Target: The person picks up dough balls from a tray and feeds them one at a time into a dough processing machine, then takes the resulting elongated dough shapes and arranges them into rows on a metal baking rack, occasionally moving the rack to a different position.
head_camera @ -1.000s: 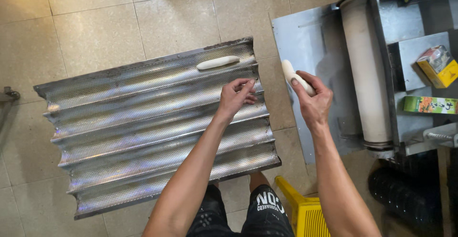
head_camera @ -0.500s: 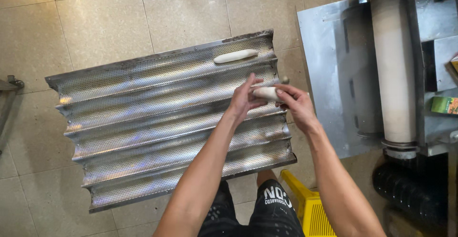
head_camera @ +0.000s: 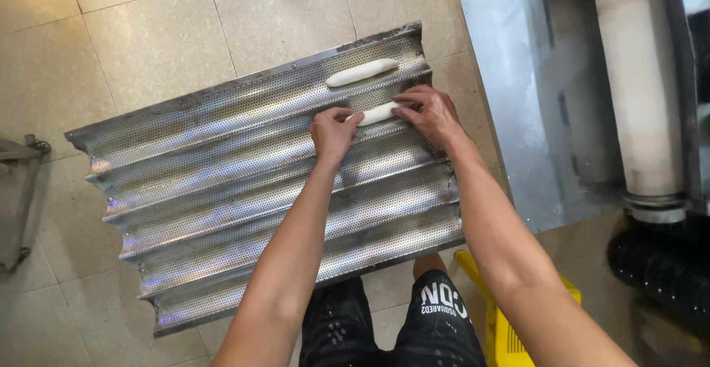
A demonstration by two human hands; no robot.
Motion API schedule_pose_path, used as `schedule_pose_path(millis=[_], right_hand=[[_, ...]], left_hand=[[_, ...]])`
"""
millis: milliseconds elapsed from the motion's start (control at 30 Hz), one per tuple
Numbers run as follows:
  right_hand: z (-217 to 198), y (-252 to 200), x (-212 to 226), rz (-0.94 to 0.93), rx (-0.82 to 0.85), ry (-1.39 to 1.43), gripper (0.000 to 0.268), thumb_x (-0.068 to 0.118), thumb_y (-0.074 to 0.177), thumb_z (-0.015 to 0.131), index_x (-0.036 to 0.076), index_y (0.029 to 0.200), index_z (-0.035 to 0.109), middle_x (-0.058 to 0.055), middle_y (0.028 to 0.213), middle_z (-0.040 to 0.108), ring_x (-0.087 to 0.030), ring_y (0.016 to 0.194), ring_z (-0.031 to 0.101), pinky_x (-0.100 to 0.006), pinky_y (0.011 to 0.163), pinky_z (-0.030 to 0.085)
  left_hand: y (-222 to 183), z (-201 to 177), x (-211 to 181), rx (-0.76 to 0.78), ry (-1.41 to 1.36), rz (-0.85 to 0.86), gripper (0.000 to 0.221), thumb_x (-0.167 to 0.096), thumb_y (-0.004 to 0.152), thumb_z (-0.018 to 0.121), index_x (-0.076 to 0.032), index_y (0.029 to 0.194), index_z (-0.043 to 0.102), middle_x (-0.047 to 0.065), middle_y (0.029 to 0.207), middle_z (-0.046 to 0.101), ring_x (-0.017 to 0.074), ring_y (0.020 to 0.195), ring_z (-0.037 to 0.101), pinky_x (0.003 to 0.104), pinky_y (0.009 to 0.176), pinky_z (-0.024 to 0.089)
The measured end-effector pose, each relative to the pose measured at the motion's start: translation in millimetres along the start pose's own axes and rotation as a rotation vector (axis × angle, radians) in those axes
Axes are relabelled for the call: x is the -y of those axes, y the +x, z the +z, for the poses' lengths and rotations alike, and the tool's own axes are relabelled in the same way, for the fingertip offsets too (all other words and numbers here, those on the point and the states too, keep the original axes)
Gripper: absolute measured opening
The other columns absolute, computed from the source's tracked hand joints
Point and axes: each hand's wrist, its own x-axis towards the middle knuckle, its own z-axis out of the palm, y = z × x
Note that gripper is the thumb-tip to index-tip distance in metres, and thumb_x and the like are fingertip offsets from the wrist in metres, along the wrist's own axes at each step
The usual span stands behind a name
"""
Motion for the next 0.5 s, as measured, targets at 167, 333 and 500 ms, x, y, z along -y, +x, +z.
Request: schedule_pose_path(millis=[167,333,500], right_hand=[[-1.2,-47.5,-14.7,-0.033,-0.262,0.179,0.029,0.014,0.097,0.069,0.009,0.126,0.072,-0.013,0.128,0.069,-0.023,0.105,0.072,-0.034,0.09,0.057],[-0.3,-161.3,-22.9,0.073,-0.478,0.265,0.026,0.009,0.101,0.065,0.005,0.127,0.072,-0.013,0.116,0.076,-0.021,0.103,0.074,-0.032,0.088,0.057],[7.6,-280.5,-48.0,0.093,-0.468,0.272,0.025,0.012,0.095,0.069,0.005,0.119,0.075,-0.013,0.101,0.078,-0.018,0.081,0.075,-0.029,0.071,0.058]], left_hand=[[-4.2,-3.7,13.1,-0.108,0.266,0.053,0.048,-0.038,0.08,0.086,-0.003,0.111,0.074,0.009,0.091,0.078,0.0202,0.079,0.075,0.04,0.078,0.061],[-53.8,-0.9,10.2,-0.218,0.084,0.36,0.031,-0.029,0.093,0.076,0.0,0.105,0.075,0.008,0.087,0.077,0.0155,0.071,0.072,0.032,0.064,0.057],[-165.4,50.0,19.8,0.058,-0.12,0.339,0.025,-0.022,0.102,0.065,0.001,0.106,0.073,0.005,0.078,0.07,0.0095,0.06,0.063,0.026,0.054,0.049]])
